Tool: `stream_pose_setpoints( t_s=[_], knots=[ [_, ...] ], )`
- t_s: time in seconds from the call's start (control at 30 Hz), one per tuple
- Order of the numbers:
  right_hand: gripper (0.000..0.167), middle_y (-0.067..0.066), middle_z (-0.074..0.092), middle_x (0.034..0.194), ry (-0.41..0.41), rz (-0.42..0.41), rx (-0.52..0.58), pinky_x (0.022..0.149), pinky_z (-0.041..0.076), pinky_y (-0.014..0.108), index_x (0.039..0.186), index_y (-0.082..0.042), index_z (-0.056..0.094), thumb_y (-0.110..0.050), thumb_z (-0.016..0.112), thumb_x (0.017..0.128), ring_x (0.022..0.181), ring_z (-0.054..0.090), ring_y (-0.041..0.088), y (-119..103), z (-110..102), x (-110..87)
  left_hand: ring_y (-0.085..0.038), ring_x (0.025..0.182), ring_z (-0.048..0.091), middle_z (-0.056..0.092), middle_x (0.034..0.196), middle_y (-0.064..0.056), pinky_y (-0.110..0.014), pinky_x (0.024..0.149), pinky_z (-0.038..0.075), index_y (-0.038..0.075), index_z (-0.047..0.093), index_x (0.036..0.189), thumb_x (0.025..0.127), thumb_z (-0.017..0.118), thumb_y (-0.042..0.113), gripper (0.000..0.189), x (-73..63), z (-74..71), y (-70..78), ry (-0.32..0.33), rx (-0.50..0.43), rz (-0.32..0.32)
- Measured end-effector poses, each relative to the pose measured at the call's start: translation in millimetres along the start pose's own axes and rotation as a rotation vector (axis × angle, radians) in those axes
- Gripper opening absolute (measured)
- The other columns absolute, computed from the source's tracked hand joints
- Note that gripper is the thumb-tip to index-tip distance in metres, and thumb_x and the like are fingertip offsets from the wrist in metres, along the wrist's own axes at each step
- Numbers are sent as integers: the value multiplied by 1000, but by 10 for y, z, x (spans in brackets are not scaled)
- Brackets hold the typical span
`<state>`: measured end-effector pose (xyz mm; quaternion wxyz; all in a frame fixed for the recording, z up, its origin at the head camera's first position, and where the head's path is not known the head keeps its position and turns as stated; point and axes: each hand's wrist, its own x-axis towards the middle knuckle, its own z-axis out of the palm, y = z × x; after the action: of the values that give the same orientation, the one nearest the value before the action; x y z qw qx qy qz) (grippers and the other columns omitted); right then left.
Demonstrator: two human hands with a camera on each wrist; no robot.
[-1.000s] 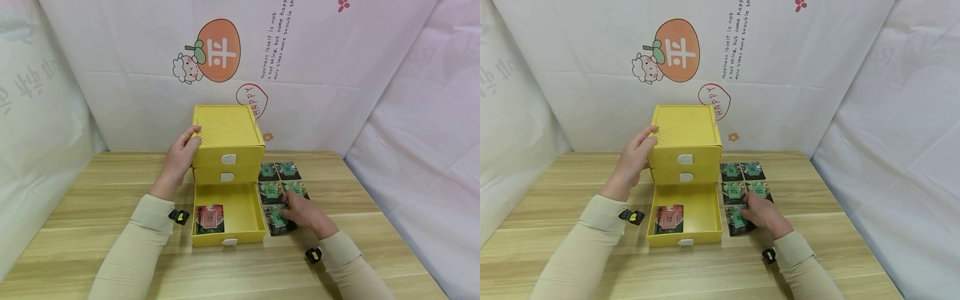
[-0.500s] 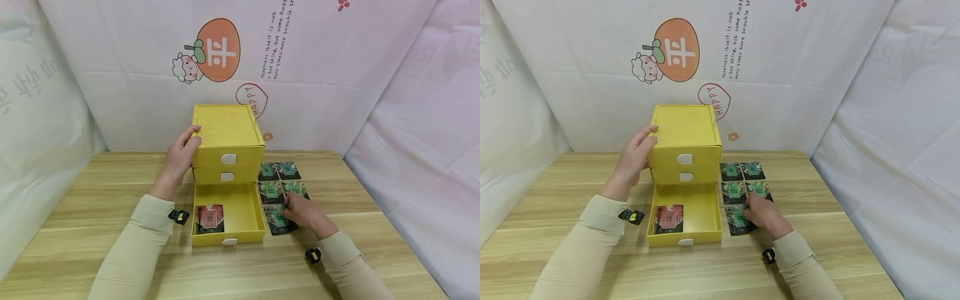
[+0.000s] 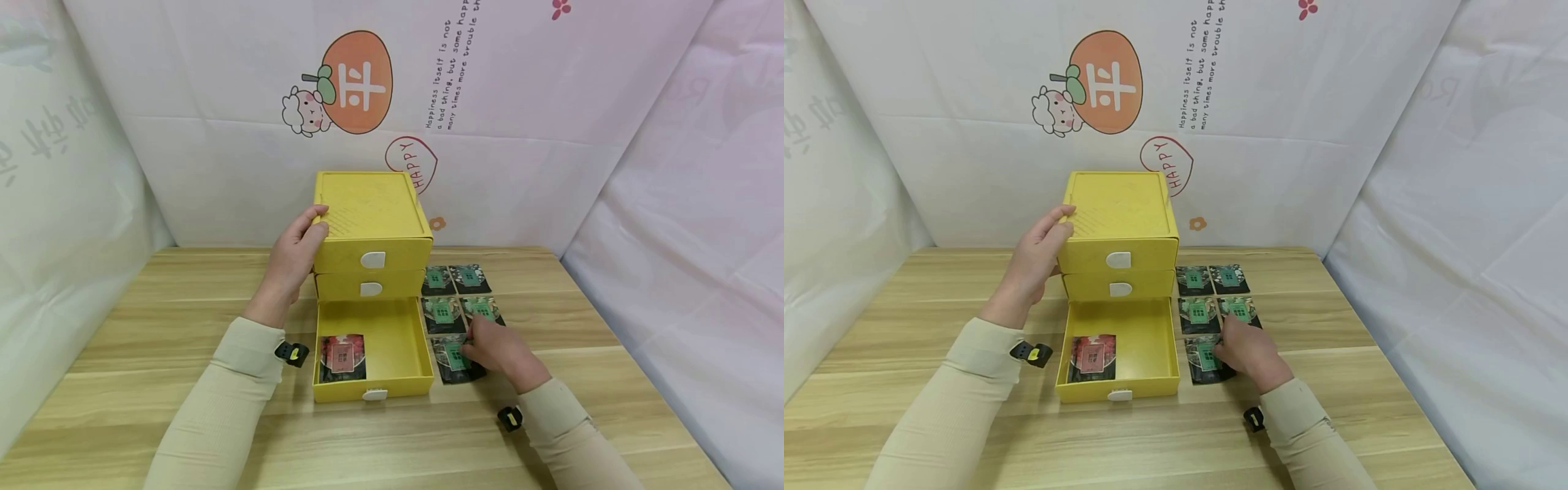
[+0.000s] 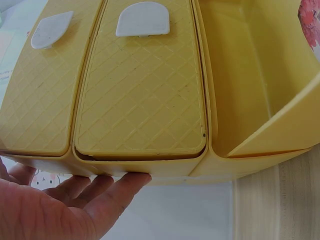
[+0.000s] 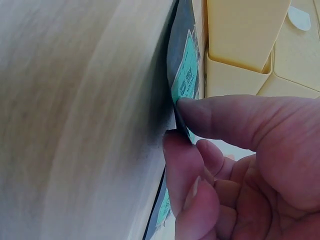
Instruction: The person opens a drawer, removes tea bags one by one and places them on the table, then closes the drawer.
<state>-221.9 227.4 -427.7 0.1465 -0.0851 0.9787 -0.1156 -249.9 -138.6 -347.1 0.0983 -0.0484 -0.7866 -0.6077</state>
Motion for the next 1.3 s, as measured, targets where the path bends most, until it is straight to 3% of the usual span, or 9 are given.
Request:
stream_pose_setpoints(
  t_s=[0.23,0.33,0.43,0.57,0.67,0.83,1.03,1.13,1.3],
  knots=[
    [32,0,41,66,-7,4,5,54,30,31,76,-13,47,-22,71,95,55,35,14,-6,-4,4,-19,66,34,43,161,8,-31,60,35,34,49,155,107,45,49,50,4,0,3,3,0,2],
    [37,-3,34,61,-5,4,19,53,27,30,70,-15,43,-21,70,94,52,29,12,-2,-4,6,-19,85,47,41,163,8,-34,70,39,34,50,155,108,46,48,50,9,4,0,5,-3,1],
    [41,-5,29,58,-3,8,29,52,24,29,66,-16,40,-21,70,94,51,25,11,6,0,12,-26,116,46,38,166,8,-41,83,37,32,49,155,108,46,47,50,14,9,-3,5,-9,1],
    [46,-6,25,56,1,13,36,51,22,28,62,-18,37,-22,71,93,50,22,10,15,2,15,-27,123,43,37,166,8,-43,87,36,32,49,155,107,46,47,50,19,10,-8,4,-14,3],
    [47,-7,25,56,9,19,35,50,21,27,61,-19,36,-23,71,93,50,22,10,18,0,8,-26,118,44,38,165,8,-42,84,36,33,50,155,107,46,47,50,20,10,-12,5,-15,4],
    [50,-8,25,54,21,30,22,49,21,27,58,-21,36,-25,72,92,49,21,9,15,-7,-7,-25,91,43,40,163,8,-38,72,36,34,50,155,108,45,48,50,15,7,-13,7,-7,7],
    [51,-8,24,53,22,42,26,49,21,27,58,-21,36,-26,72,93,49,21,9,15,0,-15,-23,112,44,38,165,9,-40,82,36,33,49,156,107,45,49,51,5,5,6,4,-3,9],
    [51,-7,24,53,22,48,25,49,21,27,58,-21,36,-26,73,93,49,21,9,23,10,-13,-20,90,48,42,162,7,-37,74,38,34,49,155,107,45,50,51,0,5,8,3,2,4],
    [50,-7,24,55,27,49,20,50,21,28,60,-20,36,-26,72,93,50,21,10,28,19,-7,-14,56,30,45,157,6,-30,56,34,36,49,155,107,45,50,50,-9,-2,9,-1,3,1]
  ],
)
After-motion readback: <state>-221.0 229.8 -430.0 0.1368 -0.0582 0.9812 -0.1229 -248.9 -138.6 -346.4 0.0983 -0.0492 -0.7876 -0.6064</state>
